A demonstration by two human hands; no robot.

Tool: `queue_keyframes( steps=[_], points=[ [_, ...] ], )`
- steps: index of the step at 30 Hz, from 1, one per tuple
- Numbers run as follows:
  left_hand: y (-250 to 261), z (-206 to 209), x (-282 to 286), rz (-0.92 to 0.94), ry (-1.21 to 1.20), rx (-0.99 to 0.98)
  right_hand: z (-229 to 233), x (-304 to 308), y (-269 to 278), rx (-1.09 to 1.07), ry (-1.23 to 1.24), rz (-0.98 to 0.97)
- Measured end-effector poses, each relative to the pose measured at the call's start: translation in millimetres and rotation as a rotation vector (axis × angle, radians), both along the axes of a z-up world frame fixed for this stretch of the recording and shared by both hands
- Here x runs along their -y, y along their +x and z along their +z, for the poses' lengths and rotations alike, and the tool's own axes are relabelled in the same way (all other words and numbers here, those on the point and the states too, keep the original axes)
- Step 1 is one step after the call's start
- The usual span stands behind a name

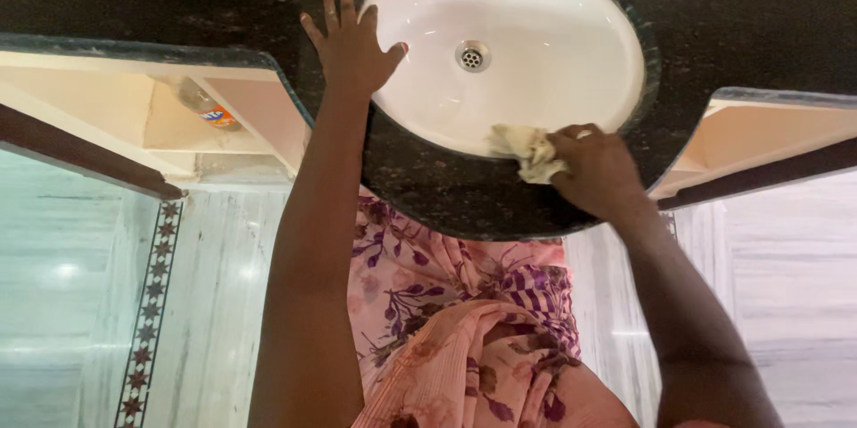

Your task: The person wipes the interior of a white bathroom sink and the surrounding dark countertop using a cloth. The person repeatedly scrubs the basin and rim, moving the cloth around the sink surface.

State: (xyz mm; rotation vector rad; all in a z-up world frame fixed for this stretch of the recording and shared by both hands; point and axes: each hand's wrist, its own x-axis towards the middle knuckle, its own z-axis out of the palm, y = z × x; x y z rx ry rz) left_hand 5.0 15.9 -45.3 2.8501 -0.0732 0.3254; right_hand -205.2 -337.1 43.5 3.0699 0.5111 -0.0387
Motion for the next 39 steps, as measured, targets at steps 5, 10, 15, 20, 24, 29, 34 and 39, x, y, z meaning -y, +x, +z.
queue_keyframes(
  steps=[5, 10, 15, 20, 24, 29, 34, 39],
  points=[
    [-13, 15, 7, -0.004, 0.02, -0.043, 6, 88, 81, -0.151, -0.375, -0.35],
    [-13, 34, 9, 0.187, -0.002, -0.051, -23, 127, 205, 0.019, -0.415, -0.273],
    [-1, 40, 0, 0.212, -0.044, -0.171, -72, 77, 317, 0.54, -0.378, 0.285],
    [0, 39, 1, 0.202, -0.036, -0.189, -81, -47, 338, 0.598, -0.042, 0.645],
    [0, 44, 2, 0.218, -0.014, -0.213, -82, -146, 314, 0.733, -0.142, 1.042],
    [1, 45, 0, 0.214, -0.022, -0.244, -80, -121, 314, 0.684, -0.446, 0.882],
    [3, 35, 0, 0.225, -0.028, -0.154, -65, -10, 287, 0.541, -0.74, 0.504],
    [4, 29, -1, 0.218, -0.03, -0.132, -37, 33, 202, -0.07, -0.857, -0.006]
  ],
)
